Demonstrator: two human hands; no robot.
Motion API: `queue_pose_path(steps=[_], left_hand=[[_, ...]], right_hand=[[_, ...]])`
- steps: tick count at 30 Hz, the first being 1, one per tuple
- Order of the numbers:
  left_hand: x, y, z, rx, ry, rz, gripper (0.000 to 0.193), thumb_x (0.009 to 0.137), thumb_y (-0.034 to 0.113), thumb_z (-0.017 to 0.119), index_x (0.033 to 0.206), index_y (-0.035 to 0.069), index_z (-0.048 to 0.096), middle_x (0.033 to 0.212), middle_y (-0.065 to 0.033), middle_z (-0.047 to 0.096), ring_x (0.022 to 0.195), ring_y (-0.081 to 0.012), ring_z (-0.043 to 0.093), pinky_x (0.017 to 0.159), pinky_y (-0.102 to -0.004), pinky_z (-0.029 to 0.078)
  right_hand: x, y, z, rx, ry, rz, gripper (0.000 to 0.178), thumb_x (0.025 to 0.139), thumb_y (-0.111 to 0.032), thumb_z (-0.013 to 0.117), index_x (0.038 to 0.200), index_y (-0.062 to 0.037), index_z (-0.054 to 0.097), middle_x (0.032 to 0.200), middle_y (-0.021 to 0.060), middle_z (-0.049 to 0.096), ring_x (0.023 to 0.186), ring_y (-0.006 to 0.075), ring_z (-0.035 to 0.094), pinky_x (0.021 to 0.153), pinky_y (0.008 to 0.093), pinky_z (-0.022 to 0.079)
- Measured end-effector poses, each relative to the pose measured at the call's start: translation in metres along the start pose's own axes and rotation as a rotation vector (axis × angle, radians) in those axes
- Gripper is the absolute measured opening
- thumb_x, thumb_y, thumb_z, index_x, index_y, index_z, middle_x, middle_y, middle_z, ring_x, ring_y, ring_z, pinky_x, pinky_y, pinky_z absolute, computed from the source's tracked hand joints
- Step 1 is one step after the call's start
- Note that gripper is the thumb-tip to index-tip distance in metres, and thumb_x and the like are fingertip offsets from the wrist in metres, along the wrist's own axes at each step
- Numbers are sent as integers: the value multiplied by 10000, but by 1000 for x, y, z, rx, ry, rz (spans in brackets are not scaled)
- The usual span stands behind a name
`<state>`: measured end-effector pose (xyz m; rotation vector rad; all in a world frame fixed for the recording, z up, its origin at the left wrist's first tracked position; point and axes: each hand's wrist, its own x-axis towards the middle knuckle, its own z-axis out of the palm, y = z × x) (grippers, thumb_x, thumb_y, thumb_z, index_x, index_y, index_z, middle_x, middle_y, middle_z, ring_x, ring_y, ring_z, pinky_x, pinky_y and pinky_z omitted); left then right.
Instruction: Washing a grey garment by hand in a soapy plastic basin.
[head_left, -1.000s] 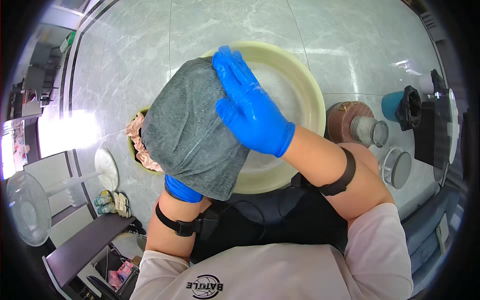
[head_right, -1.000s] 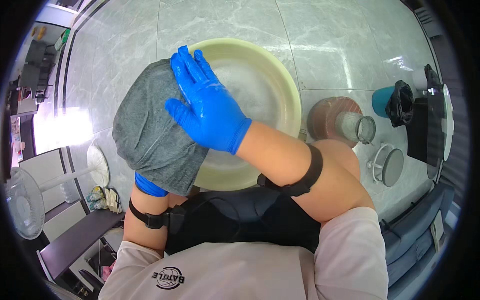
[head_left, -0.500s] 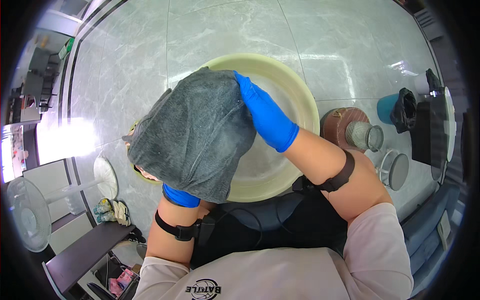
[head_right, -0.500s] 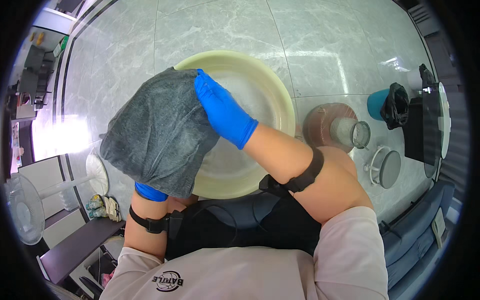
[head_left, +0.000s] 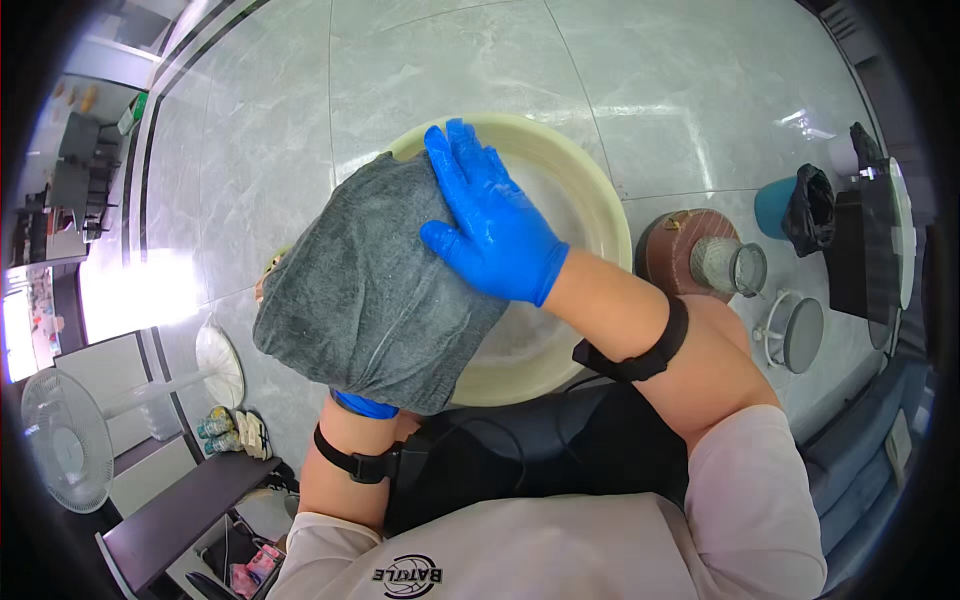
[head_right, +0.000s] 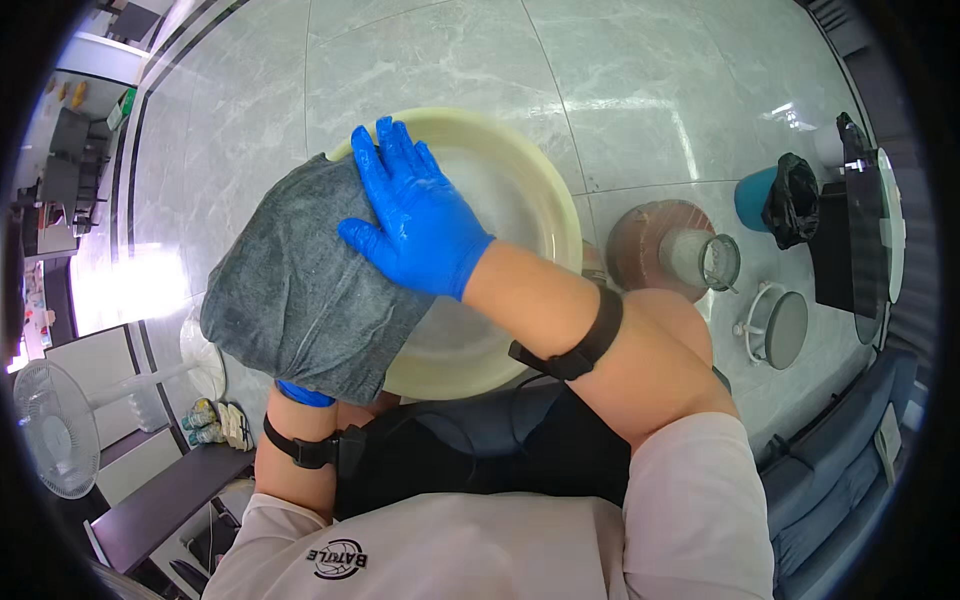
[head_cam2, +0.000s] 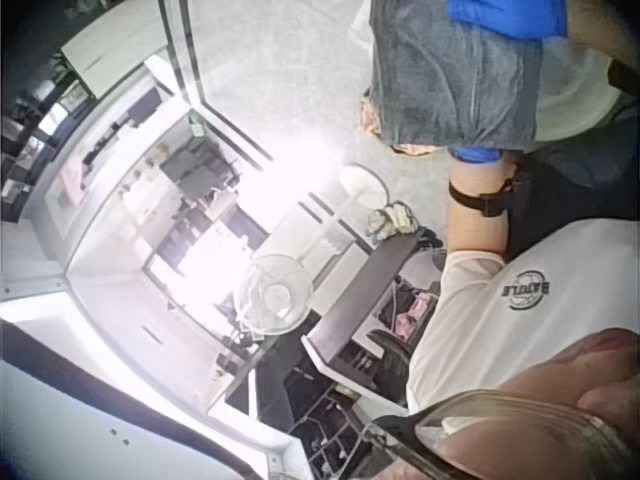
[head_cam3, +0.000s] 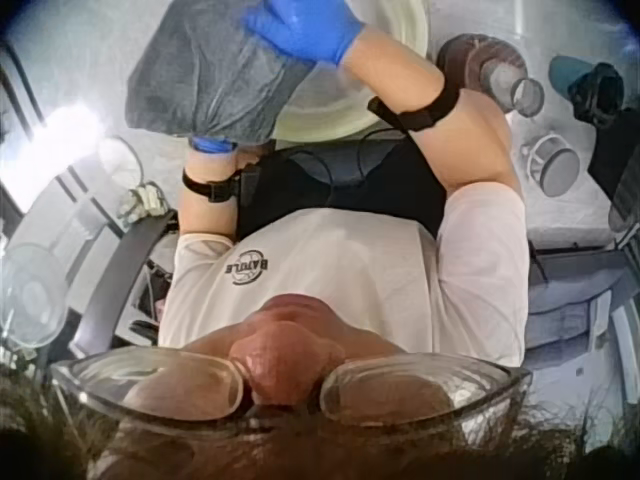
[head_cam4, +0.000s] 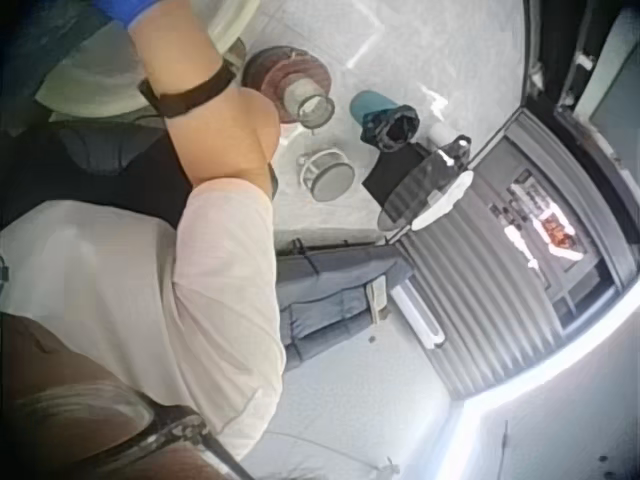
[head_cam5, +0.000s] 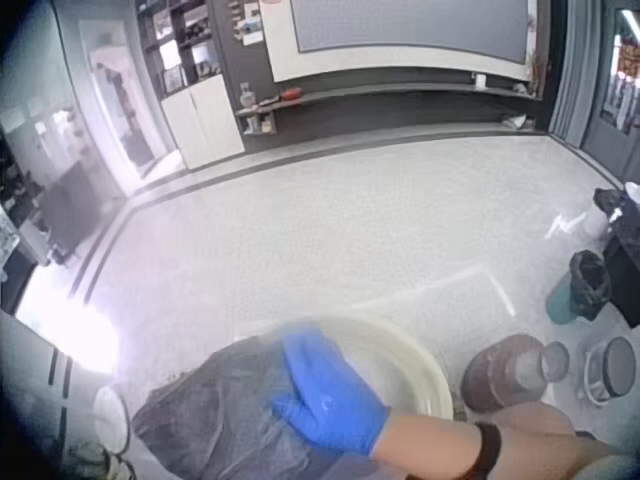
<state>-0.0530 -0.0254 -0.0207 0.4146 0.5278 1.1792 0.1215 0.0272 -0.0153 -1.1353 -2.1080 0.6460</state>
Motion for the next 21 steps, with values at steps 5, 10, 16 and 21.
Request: queue_pose_path(steps=[5, 10, 16, 21], left_hand=[[-14, 8, -10, 38, 27, -3, 730, 994, 431, 517, 1565, 89, 216, 1585, -120, 300, 1469, -277, 282, 1221, -425, 189], [-16, 12, -12, 66, 39, -3, 728, 979, 427, 539, 1552, 88, 243, 1565, -120, 324, 1453, -281, 301, 1212, -428, 203], [-9, 20, -12, 107, 33, 21, 726, 961, 423, 565, 1536, 88, 276, 1542, -121, 353, 1435, -286, 324, 1201, -432, 220], [-15, 18, -16, 147, 42, 6, 724, 945, 420, 587, 1523, 88, 304, 1522, -122, 377, 1419, -290, 343, 1192, -436, 234]], right_hand=[[-15, -48, 4, -50, 47, 4, 958, 854, -428, 650, 1515, 117, 220, 1546, 382, 218, 1459, 549, 177, 1202, 582, 175], [-22, -66, -10, 35, -124, -172, 1033, 809, -511, 673, 1527, 85, 231, 1566, 343, 227, 1477, 498, 197, 1203, 570, 192], [0, -25, -9, 101, 29, -74, 858, 907, -281, 630, 1542, 80, 179, 1597, 309, 194, 1500, 433, 190, 1226, 483, 198], [1, -10, 30, 686, 256, 225, 744, 1044, -461, 439, 1534, 61, 238, 1546, 275, 343, 1425, 359, 381, 1192, 396, 293]])
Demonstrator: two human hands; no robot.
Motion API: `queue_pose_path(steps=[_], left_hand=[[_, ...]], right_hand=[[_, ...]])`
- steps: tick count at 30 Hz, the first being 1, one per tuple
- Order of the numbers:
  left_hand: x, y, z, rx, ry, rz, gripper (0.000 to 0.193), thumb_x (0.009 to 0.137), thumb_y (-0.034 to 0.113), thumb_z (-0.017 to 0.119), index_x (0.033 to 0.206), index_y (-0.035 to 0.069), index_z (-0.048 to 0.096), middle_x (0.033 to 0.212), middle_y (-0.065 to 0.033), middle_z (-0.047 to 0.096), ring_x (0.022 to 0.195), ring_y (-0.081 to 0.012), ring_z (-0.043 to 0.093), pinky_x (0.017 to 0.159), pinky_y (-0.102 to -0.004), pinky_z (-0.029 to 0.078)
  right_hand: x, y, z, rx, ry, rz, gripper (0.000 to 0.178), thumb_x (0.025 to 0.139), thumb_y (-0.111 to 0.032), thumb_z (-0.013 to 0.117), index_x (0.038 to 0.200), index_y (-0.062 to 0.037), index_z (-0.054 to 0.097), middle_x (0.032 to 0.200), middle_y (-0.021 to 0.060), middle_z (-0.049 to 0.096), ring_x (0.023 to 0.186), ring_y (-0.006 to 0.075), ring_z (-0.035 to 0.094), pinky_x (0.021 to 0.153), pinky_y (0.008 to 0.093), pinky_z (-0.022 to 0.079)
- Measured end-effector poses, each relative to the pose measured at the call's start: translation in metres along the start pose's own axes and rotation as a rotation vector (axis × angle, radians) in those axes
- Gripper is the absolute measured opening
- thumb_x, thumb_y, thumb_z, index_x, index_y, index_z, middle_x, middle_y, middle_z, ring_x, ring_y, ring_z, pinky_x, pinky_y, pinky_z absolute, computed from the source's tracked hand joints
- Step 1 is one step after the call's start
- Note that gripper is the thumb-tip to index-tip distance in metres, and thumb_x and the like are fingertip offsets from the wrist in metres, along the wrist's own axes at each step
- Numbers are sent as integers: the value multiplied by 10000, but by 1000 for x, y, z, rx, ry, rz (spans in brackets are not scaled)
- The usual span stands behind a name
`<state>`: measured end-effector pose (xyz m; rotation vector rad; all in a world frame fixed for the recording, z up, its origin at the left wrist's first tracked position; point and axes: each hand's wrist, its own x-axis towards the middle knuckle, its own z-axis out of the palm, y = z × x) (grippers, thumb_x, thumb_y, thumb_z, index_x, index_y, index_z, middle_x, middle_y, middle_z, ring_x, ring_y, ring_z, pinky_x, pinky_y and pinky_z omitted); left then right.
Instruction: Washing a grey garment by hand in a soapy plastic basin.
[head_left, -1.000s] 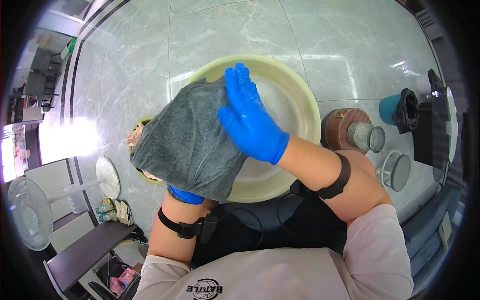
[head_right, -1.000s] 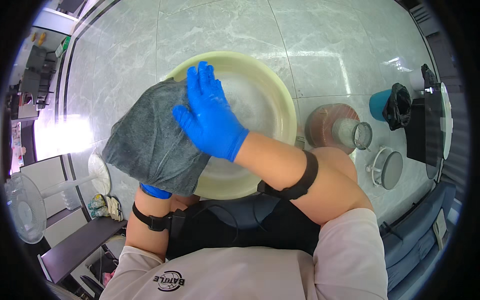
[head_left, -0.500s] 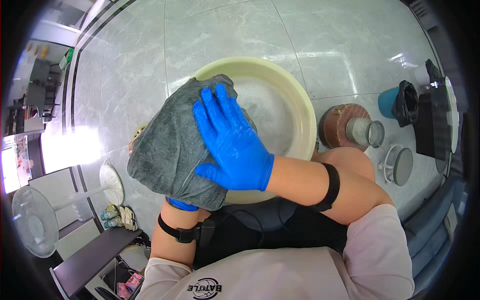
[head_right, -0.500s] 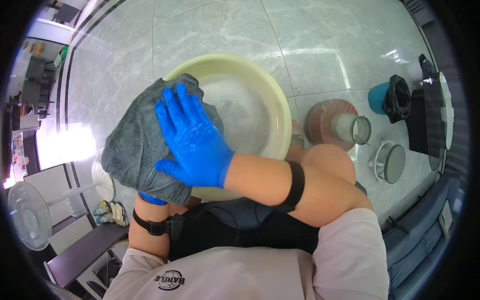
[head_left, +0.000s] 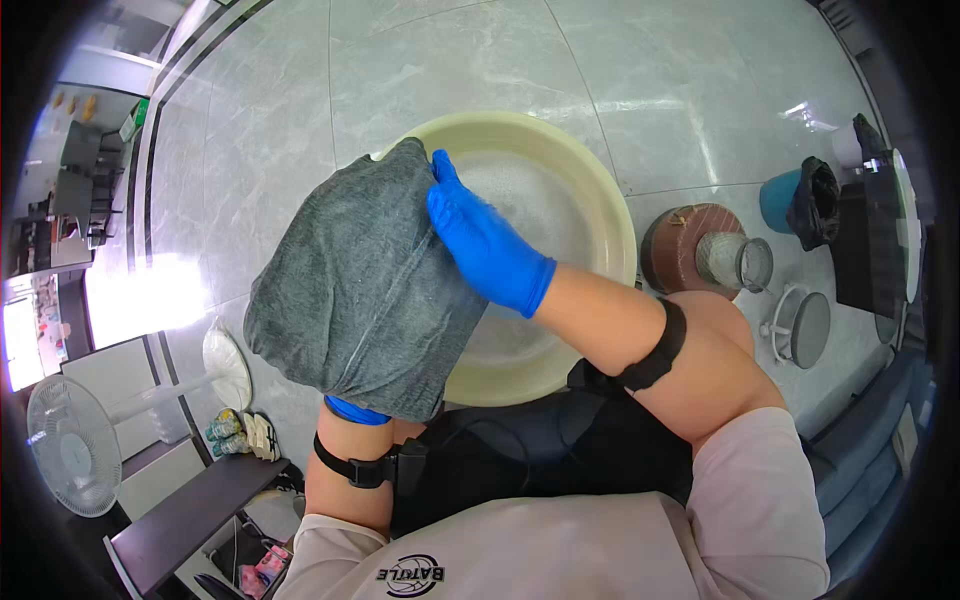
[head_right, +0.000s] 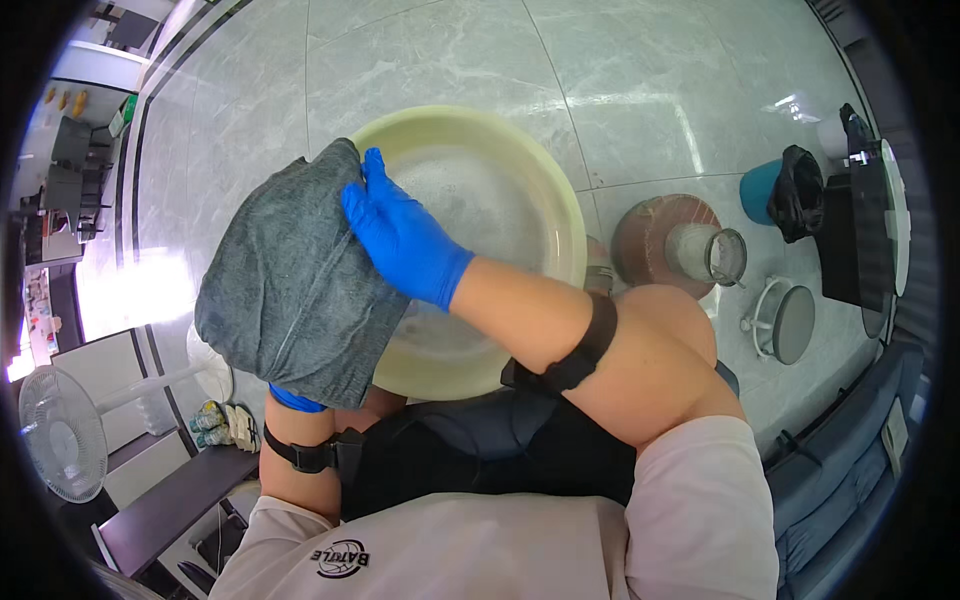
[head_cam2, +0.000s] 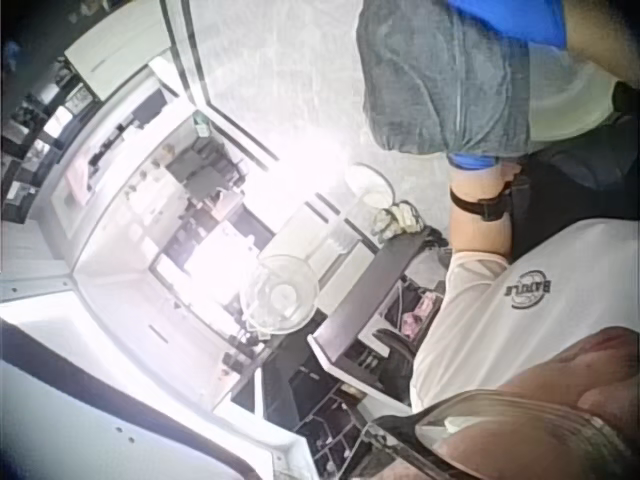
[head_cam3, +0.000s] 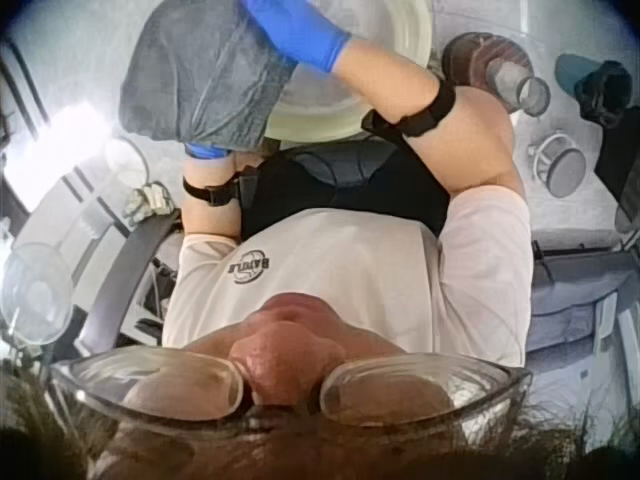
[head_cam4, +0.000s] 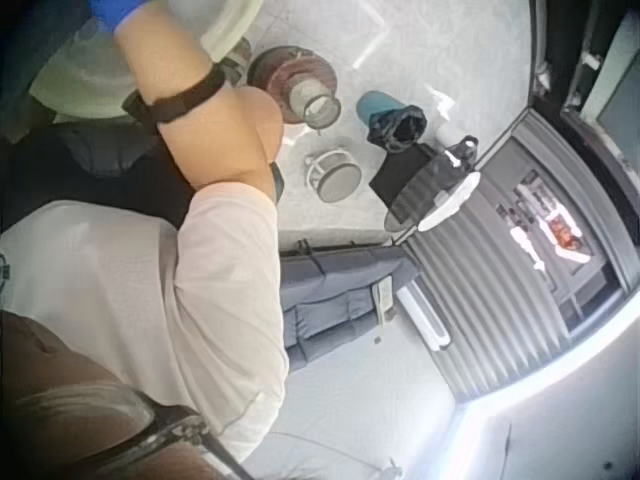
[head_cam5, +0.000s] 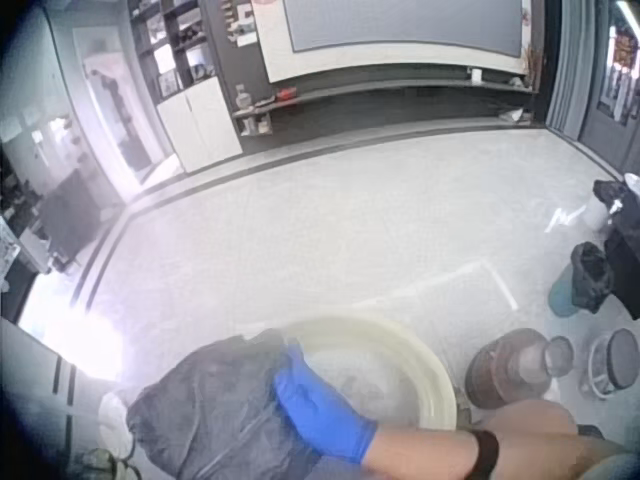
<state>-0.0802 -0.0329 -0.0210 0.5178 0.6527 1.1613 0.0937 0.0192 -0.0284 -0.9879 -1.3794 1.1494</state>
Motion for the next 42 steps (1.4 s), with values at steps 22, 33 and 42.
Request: queue_pose_path(steps=[22, 33, 42], left_hand=[[6, 3, -11, 1567, 59, 177, 716, 878, 405, 684, 1465, 87, 424, 1435, -125, 482, 1350, -308, 426, 1152, -451, 296], [31, -1, 45, 1685, -47, 571, 567, 876, 345, 689, 1366, 106, 536, 1325, -114, 581, 1177, -270, 583, 1022, -441, 451], [10, -8, 13, 1336, -122, 306, 541, 907, 303, 648, 1389, 97, 514, 1344, -117, 571, 1195, -261, 577, 1035, -429, 453]], right_hand=[[8, -48, -63, 285, 75, 543, 393, 906, -92, 664, 1271, 48, 625, 1133, 91, 683, 1049, 161, 631, 933, 298, 491], [-20, -48, -21, -191, -82, 118, 419, 936, -164, 668, 1289, 44, 581, 1121, 189, 692, 1020, 242, 679, 878, 360, 535], [21, -25, -84, 5, -13, 543, 488, 941, -412, 657, 1134, 36, 674, 979, 102, 696, 920, 168, 632, 831, 296, 495]])
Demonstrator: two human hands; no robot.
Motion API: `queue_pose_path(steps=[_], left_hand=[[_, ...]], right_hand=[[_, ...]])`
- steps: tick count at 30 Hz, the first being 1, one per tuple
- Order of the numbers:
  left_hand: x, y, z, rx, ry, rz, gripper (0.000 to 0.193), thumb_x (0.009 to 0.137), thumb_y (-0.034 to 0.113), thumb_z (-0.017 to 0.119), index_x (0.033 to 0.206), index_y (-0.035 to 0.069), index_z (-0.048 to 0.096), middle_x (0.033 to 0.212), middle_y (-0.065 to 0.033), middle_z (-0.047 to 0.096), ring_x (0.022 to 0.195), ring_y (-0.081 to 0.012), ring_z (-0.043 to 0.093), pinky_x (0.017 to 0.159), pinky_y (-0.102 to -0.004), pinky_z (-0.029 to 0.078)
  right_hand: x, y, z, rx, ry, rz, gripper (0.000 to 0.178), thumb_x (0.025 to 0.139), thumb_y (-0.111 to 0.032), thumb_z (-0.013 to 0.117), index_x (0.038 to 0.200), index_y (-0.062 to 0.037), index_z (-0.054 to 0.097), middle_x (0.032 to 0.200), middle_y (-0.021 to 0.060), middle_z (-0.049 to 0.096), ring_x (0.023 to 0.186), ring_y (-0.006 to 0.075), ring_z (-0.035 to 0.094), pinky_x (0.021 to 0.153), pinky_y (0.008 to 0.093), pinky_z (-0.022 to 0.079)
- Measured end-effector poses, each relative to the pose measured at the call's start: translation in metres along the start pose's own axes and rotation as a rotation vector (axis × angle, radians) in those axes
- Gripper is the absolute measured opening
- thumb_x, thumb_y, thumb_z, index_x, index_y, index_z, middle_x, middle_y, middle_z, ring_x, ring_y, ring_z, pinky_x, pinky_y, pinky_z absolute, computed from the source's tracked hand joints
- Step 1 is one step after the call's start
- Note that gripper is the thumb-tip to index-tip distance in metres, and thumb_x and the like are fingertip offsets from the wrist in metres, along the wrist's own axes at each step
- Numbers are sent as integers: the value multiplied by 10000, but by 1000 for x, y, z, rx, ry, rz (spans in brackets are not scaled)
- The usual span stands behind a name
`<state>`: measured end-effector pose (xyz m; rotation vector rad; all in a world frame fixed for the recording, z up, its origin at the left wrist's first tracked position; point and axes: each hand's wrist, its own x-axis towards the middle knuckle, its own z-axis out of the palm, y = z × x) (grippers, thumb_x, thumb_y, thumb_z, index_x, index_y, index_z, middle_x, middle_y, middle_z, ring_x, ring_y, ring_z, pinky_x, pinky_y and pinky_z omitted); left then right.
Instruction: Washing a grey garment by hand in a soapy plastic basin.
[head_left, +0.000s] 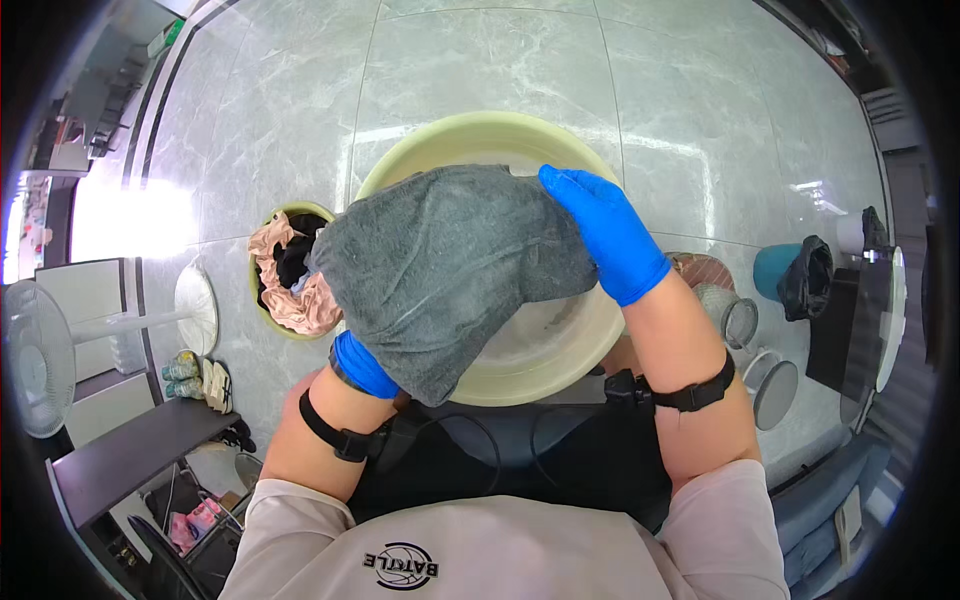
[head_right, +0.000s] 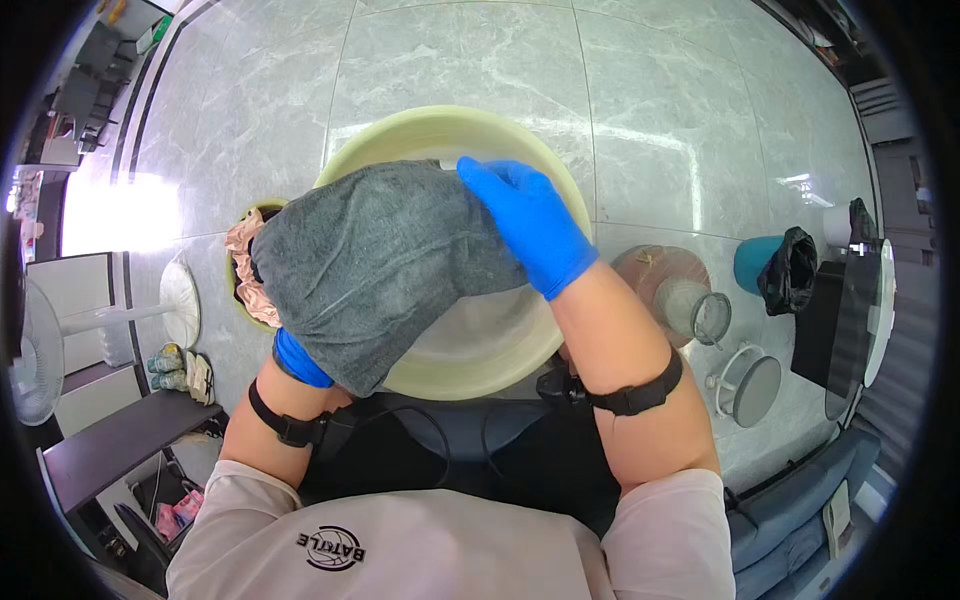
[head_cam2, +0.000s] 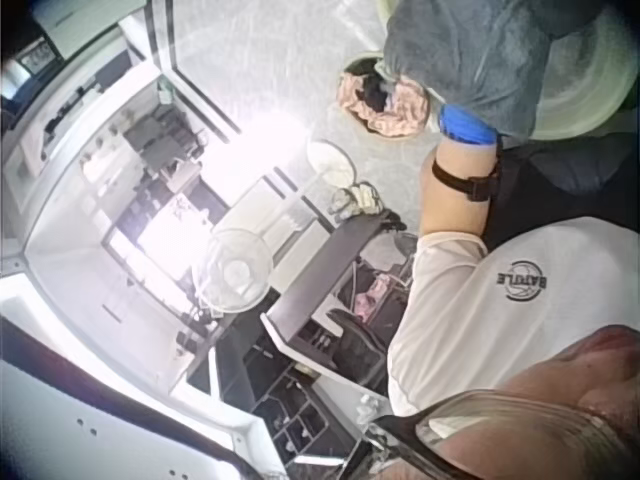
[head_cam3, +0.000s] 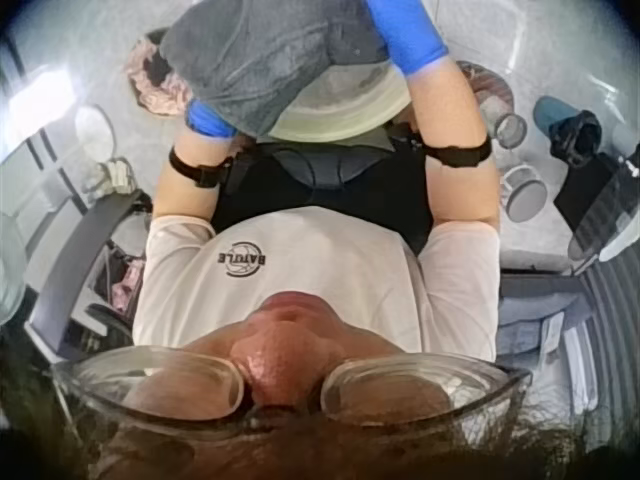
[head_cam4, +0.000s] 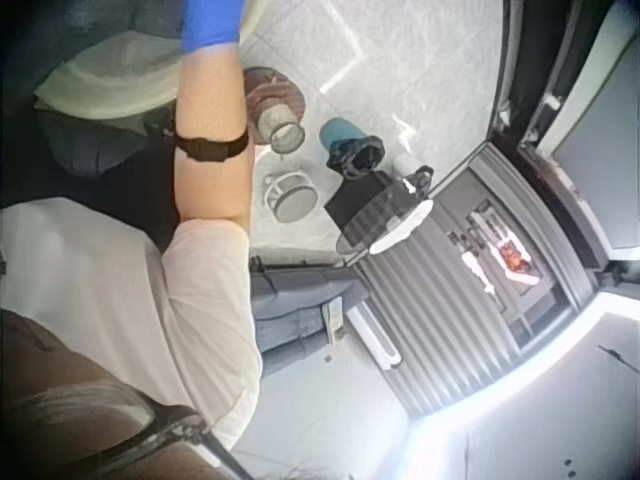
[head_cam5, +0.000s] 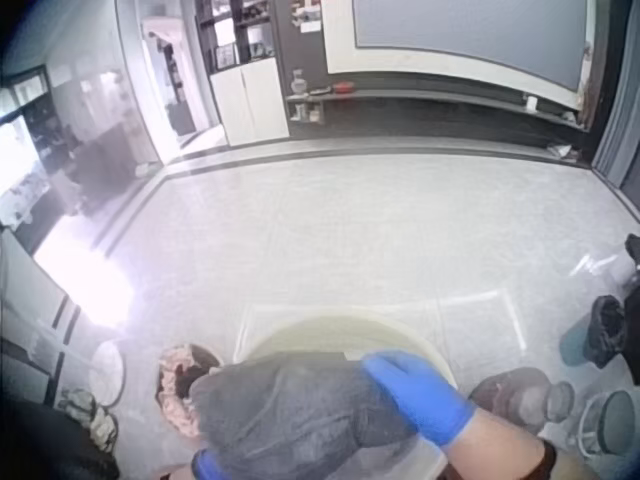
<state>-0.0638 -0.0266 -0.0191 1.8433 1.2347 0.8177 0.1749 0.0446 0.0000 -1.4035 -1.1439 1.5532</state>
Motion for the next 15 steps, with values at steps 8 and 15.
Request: queue_pose_path(steps=[8, 15], left_hand=[[-30, 6, -7, -571, -22, -157, 519, 935, 266, 612, 1409, 89, 494, 1361, -119, 561, 1211, -253, 571, 1046, -418, 456], [-32, 15, -8, -901, -58, -237, 501, 960, 233, 580, 1426, 81, 476, 1376, -121, 553, 1225, -247, 566, 1055, -409, 458]], right_hand=[[9, 17, -32, 131, -693, 178, 636, 852, -322, 775, 1341, 27, 568, 1213, 91, 662, 1114, 183, 612, 971, 353, 500], [-5, 39, -10, 464, -742, 216, 727, 692, -83, 835, 1355, 18, 555, 1269, 119, 647, 1183, 243, 610, 1026, 392, 485]])
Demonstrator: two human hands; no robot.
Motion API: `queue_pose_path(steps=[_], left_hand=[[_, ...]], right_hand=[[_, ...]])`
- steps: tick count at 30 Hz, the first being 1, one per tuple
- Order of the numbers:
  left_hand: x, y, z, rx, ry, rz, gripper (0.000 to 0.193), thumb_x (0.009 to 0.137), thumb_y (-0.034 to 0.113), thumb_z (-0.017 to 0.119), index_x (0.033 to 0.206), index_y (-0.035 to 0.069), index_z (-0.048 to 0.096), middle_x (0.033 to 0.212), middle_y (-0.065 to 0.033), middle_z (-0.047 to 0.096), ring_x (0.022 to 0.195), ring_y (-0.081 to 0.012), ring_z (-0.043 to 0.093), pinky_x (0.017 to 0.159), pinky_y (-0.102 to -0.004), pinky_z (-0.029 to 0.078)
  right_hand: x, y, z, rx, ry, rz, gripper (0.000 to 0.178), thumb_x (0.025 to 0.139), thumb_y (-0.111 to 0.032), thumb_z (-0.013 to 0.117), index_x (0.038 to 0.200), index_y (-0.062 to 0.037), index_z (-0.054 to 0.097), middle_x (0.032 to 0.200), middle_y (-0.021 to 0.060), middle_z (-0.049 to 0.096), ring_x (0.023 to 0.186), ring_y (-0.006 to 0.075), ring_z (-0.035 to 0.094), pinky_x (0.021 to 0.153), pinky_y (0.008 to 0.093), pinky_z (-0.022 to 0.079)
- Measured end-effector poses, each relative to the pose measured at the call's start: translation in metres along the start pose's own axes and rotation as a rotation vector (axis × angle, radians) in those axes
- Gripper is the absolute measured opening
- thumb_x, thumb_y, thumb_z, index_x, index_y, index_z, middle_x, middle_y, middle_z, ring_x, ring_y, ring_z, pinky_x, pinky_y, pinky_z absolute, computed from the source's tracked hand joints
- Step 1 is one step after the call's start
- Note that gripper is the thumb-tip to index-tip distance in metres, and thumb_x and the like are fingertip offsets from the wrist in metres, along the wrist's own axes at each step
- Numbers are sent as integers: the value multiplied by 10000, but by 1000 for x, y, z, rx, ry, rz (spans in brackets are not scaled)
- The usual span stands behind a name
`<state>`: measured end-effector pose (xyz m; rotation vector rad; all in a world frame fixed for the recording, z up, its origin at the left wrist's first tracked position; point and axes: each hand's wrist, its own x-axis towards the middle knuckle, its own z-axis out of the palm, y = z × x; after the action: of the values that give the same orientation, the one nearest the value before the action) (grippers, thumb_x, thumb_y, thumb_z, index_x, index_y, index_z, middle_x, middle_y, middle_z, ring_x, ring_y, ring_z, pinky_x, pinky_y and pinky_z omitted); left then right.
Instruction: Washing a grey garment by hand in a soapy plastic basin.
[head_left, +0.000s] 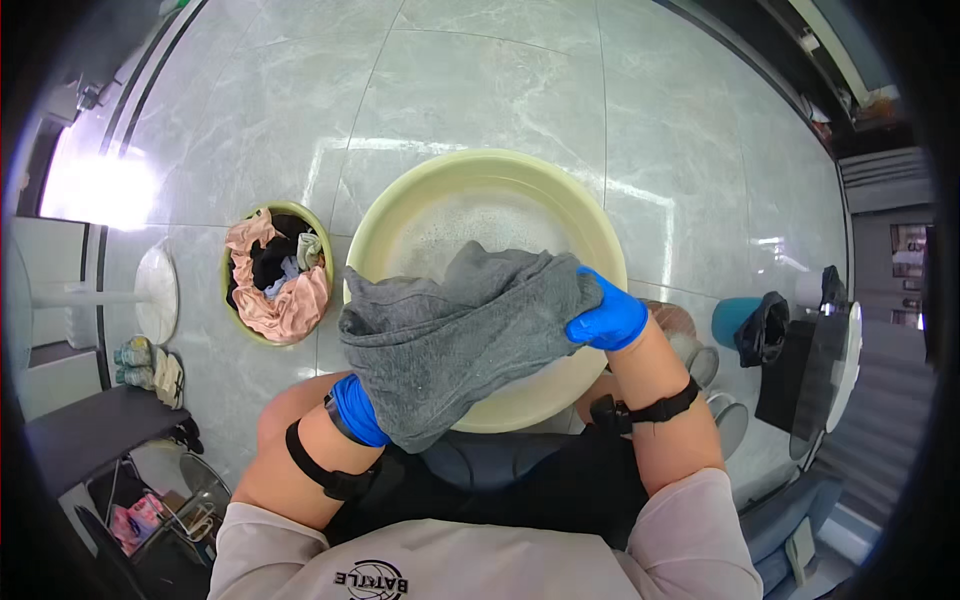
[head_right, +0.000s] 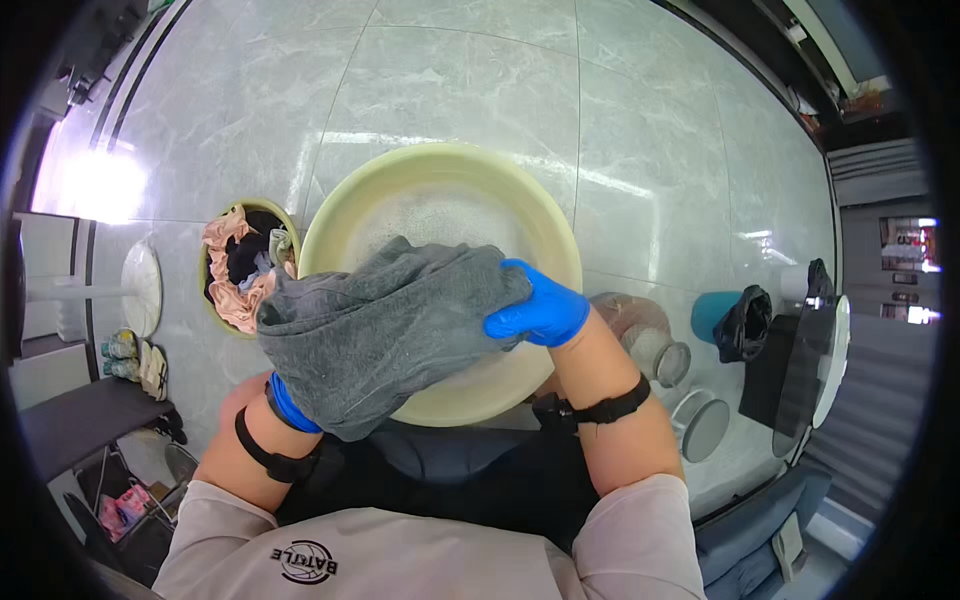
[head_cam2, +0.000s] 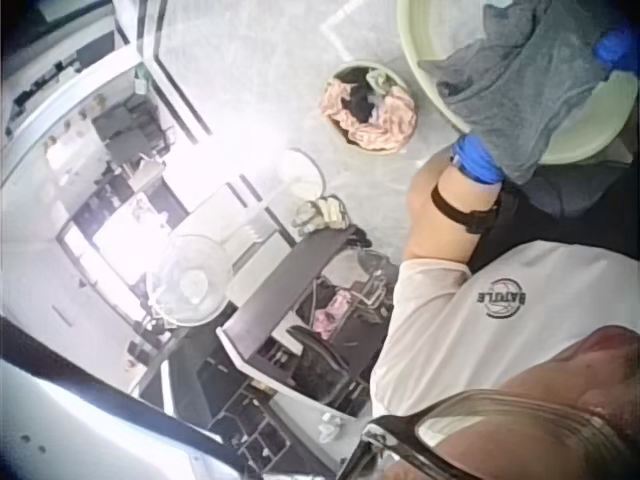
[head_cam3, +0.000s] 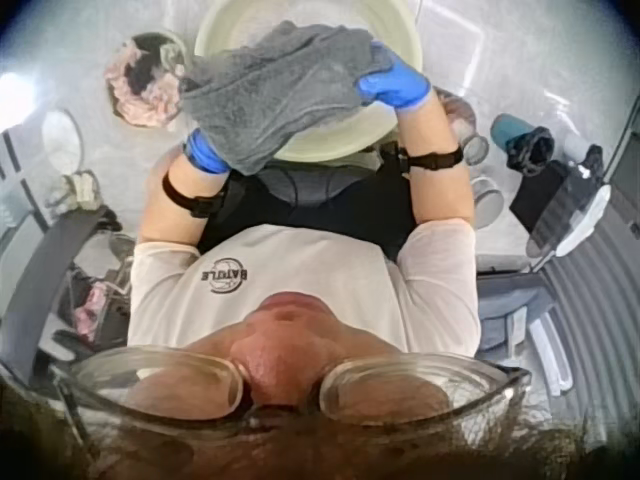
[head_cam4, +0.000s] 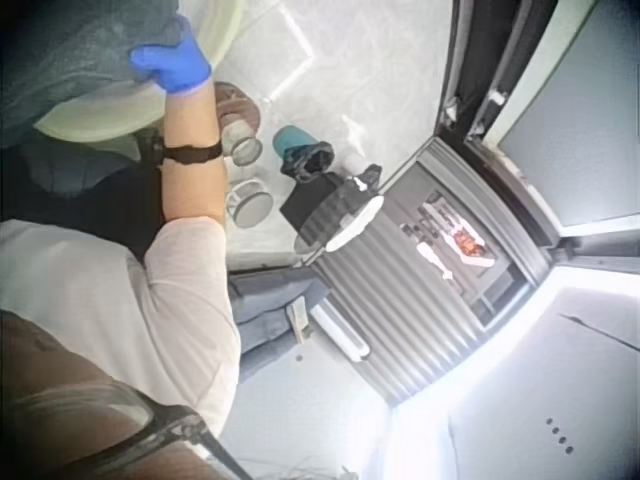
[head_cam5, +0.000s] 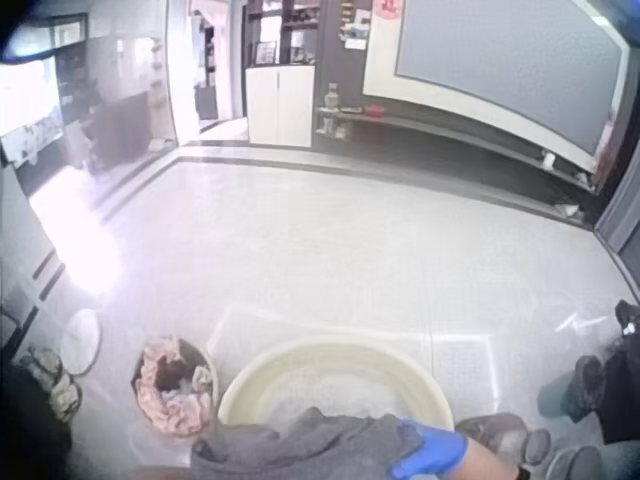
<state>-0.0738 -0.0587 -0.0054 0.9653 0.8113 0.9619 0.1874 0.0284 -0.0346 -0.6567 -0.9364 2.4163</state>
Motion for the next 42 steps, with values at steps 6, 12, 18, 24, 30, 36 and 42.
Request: queue_pose_path(steps=[6, 12, 18, 24, 30, 36, 42], left_hand=[[12, 11, 2, -201, 15, -122, 487, 981, 205, 552, 1441, 75, 461, 1388, -122, 546, 1237, -241, 562, 1063, -401, 460], [28, -9, -32, -893, 70, -308, 435, 1052, 217, 430, 1452, 47, 445, 1407, -139, 537, 1239, -254, 568, 1058, -423, 486], [44, 15, -23, -767, 311, -363, 536, 1058, 363, 400, 1451, 1, 443, 1403, -189, 545, 1266, -302, 555, 1050, -463, 482], [37, 23, -8, -565, 262, -243, 607, 1009, 220, 523, 1550, 46, 310, 1506, -141, 451, 1344, -274, 491, 1123, -416, 408], [21, 45, -9, -364, 184, -176, 688, 961, 73, 548, 1577, 44, 244, 1547, -122, 402, 1399, -225, 424, 1152, -359, 355], [17, 45, -24, -371, 163, -161, 611, 986, 106, 529, 1550, 33, 304, 1491, -131, 470, 1335, -238, 497, 1117, -387, 410], [27, 45, -28, -432, 252, -200, 576, 1016, 136, 522, 1544, 46, 312, 1487, -128, 473, 1314, -260, 518, 1093, -413, 450]], right_hand=[[5, -13, 48, 117, 357, -128, 437, 858, -17, 653, 1290, 11, 595, 1220, 130, 661, 1134, 256, 644, 968, 402, 536], [-1, -8, 15, -187, 508, -143, 361, 906, -60, 622, 1258, 11, 589, 1181, 128, 653, 1103, 243, 652, 918, 386, 556], [-1, -31, 24, 73, 714, 26, 415, 890, -87, 664, 1282, -5, 554, 1166, 131, 655, 1069, 254, 669, 885, 402, 572], [-14, -35, 29, 103, 477, -74, 456, 901, -64, 662, 1338, -21, 537, 1214, 123, 657, 1094, 250, 663, 931, 396, 562], [-34, -31, 29, 379, 112, -111, 797, 884, -95, 649, 1582, -109, 264, 1488, 106, 469, 1356, 257, 473, 1132, 435, 389], [-15, -22, 44, 256, 183, -140, 716, 880, -76, 638, 1537, -66, 354, 1458, 110, 500, 1340, 254, 490, 1120, 415, 400], [-16, -19, 34, 196, 338, -162, 654, 877, -70, 654, 1489, -51, 426, 1423, 103, 532, 1293, 250, 533, 1086, 413, 441]])
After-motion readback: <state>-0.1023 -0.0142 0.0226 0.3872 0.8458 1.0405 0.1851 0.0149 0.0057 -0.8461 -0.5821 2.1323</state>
